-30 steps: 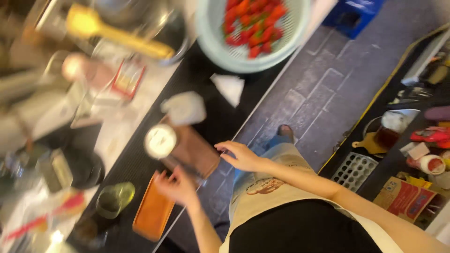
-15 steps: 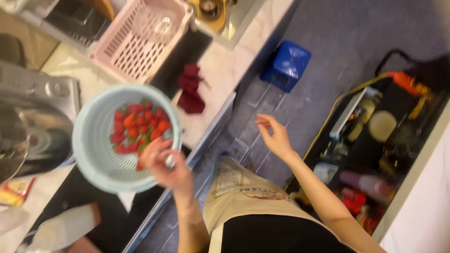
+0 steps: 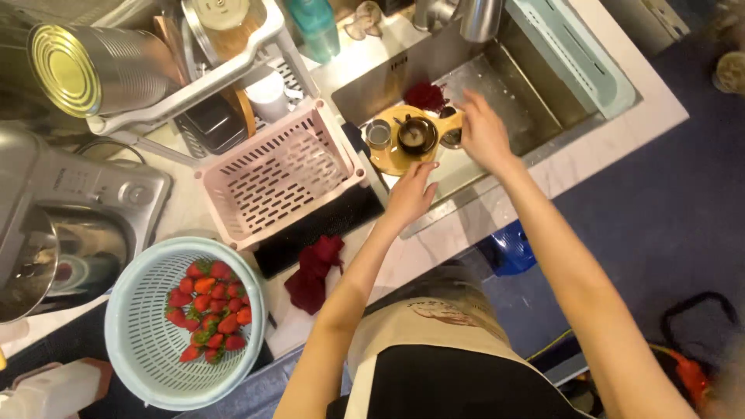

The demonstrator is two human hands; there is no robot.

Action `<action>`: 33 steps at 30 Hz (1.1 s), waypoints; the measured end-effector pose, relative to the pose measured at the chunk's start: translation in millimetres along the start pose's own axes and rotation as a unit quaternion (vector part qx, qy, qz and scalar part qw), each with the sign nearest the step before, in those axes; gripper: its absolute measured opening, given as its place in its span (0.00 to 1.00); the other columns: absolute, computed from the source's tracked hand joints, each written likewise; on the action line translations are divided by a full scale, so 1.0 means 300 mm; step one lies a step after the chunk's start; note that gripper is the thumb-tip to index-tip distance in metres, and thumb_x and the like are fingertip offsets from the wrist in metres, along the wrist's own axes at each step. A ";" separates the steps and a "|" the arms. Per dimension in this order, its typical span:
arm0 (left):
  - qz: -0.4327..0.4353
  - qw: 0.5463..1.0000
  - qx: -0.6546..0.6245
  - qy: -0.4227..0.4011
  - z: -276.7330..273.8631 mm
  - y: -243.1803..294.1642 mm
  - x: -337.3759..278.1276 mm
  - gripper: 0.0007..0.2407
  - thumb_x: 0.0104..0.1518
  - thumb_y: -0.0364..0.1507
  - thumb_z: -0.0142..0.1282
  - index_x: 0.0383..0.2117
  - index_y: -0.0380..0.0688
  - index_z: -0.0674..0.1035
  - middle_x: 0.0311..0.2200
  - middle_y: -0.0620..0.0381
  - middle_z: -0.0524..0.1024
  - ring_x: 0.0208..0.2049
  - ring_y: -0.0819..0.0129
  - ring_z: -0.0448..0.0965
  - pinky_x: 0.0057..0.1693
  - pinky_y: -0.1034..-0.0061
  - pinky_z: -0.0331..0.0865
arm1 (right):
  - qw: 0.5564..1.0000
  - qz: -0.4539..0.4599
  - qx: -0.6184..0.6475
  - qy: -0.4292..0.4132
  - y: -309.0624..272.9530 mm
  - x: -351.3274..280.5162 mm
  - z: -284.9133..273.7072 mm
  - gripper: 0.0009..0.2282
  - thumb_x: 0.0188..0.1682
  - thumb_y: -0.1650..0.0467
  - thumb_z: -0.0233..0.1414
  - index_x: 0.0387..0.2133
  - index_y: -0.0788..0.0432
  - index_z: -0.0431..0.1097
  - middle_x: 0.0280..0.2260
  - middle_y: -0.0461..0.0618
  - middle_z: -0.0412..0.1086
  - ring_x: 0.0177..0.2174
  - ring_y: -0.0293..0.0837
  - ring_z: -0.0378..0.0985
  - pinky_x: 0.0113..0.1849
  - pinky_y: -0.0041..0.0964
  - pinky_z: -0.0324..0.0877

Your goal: The person scoops ice from an ice well into a cup, pours milk from a plastic jug into the cup, stirs the mixture with a long spoon, and places the finished drink on a wooden serving tray. They then place a slice of cake onto a plate using tongs, set it beside the drink, and retrieve a container from a shelf near the freezer.

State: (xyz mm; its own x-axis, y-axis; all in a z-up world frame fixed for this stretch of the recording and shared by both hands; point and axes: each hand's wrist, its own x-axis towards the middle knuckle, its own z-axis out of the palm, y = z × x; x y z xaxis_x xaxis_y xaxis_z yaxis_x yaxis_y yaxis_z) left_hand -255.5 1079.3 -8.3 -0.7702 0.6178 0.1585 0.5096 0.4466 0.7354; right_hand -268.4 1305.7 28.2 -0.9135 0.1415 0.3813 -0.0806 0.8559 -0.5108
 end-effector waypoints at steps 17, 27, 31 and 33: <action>-0.154 0.961 0.081 0.214 0.357 0.028 0.597 0.22 0.60 0.22 0.52 0.63 0.54 0.70 0.53 0.53 0.72 0.49 0.50 0.78 0.51 0.56 0.74 | 0.955 -0.175 0.209 -0.120 0.532 0.405 0.126 0.17 0.60 0.73 0.44 0.61 0.69 0.65 0.60 0.64 0.66 0.58 0.57 0.67 0.58 0.50 0.63; -0.166 0.935 -0.022 0.313 0.386 0.155 0.612 0.21 0.55 0.21 0.55 0.58 0.40 0.75 0.63 0.49 0.67 0.56 0.56 0.74 0.56 0.68 0.72 | 0.691 0.248 0.621 -0.275 0.490 0.302 0.289 0.15 0.65 0.61 0.46 0.37 0.61 0.70 0.33 0.49 0.70 0.31 0.38 0.72 0.32 0.35 0.69; -0.120 0.755 -0.487 0.423 0.459 0.048 0.666 0.14 0.64 0.27 0.57 0.54 0.34 0.78 0.59 0.53 0.74 0.50 0.74 0.76 0.56 0.82 0.71 | 0.681 0.324 0.637 -0.158 0.760 0.507 0.386 0.18 0.62 0.58 0.42 0.38 0.62 0.66 0.29 0.51 0.70 0.29 0.45 0.78 0.30 0.39 0.74; -0.161 0.718 -0.543 0.405 0.449 0.021 0.690 0.15 0.64 0.29 0.58 0.54 0.32 0.79 0.52 0.49 0.77 0.45 0.69 0.78 0.52 0.78 0.73 | 0.671 0.298 0.661 -0.155 0.948 0.666 0.432 0.17 0.61 0.56 0.44 0.52 0.56 0.59 0.43 0.47 0.64 0.44 0.43 0.66 0.44 0.44 0.63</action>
State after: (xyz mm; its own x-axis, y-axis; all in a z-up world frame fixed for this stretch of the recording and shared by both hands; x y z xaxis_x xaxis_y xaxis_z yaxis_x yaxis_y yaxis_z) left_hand -360.0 1297.0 -59.6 -0.9756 -0.1792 -0.1270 -0.0057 -0.5574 0.8302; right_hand -525.6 1513.1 -140.7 -0.9631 -0.0231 -0.2681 0.2400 -0.5243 -0.8170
